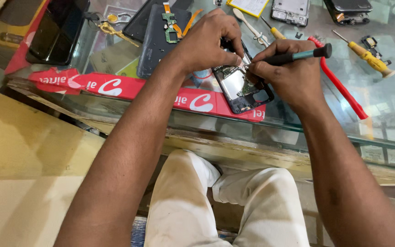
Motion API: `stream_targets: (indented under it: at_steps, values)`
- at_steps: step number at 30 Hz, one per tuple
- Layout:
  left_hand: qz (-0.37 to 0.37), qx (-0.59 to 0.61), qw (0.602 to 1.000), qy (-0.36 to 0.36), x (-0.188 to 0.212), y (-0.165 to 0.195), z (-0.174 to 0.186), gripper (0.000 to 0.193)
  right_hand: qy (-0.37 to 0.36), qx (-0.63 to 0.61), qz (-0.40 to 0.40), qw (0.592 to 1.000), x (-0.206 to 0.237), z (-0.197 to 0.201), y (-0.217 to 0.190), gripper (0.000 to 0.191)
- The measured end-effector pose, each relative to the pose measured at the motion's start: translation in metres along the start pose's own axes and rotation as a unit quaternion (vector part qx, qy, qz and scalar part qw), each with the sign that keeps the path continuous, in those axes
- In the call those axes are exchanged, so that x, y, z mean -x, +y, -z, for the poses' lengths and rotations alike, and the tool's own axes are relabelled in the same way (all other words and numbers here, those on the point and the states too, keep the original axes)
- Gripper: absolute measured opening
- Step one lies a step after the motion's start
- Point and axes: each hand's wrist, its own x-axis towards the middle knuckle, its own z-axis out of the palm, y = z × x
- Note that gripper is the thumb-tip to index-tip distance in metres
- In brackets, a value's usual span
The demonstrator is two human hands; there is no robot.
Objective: The person uses a screwdriver to remove screws from a smartphone's internal components and then uses a plastic spudger to pry and separate the motherboard from the phone chassis. The motherboard is lifted out and held for further work.
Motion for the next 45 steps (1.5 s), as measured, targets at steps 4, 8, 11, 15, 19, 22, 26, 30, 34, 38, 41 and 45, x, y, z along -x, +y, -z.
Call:
stream_targets:
  at_steps: [4,8,11,15,19,22,26,30,34,38,41,45]
  values:
    - [0.006,0.003,1.0,-0.009,-0.002,-0.001,0.001,0.019,-0.014,0.003,-0.005,1.0,0.0,0.001,-0.001,0.006]
    - [0.004,0.0,1.0,-0.012,-0.003,-0.002,0.001,0.02,-0.002,0.015,0.0,1.0,-0.001,0.001,-0.002,0.006]
    - [-0.01,-0.008,1.0,-0.004,0.0,-0.002,0.001,0.02,-0.012,0.007,-0.001,1.0,0.0,0.0,-0.001,0.007]
    - [-0.01,-0.003,1.0,-0.007,-0.002,-0.002,0.001,0.02,-0.003,-0.022,-0.011,1.0,-0.001,0.0,0.002,0.007]
    - [0.014,0.002,1.0,-0.021,-0.002,0.001,0.001,0.02,-0.002,0.008,0.008,1.0,0.0,0.001,0.004,0.007]
    - [0.016,0.006,1.0,-0.019,-0.002,0.002,0.001,0.02,0.004,-0.002,0.005,1.0,0.0,0.002,0.006,0.006]
    - [0.005,0.0,1.0,-0.011,-0.002,0.002,0.0,0.021,-0.001,0.002,0.003,1.0,-0.001,0.003,0.006,0.005]
    - [0.022,0.008,1.0,-0.019,-0.002,0.002,0.0,0.02,-0.007,-0.02,0.015,1.0,0.0,0.004,0.006,0.008]
    - [0.008,0.01,1.0,-0.018,-0.003,0.001,0.0,0.018,0.006,-0.001,0.016,1.0,0.0,0.003,0.008,0.007]
    - [0.003,0.004,1.0,-0.017,-0.003,0.001,0.0,0.019,0.005,-0.007,0.016,1.0,-0.001,0.003,0.009,0.006]
    - [-0.008,-0.001,1.0,-0.017,-0.002,0.002,0.0,0.019,0.01,-0.001,0.02,1.0,0.0,0.003,0.009,0.006]
    - [0.0,0.007,1.0,-0.016,-0.002,0.002,0.001,0.019,0.007,0.017,0.024,1.0,0.0,0.003,0.009,0.007]
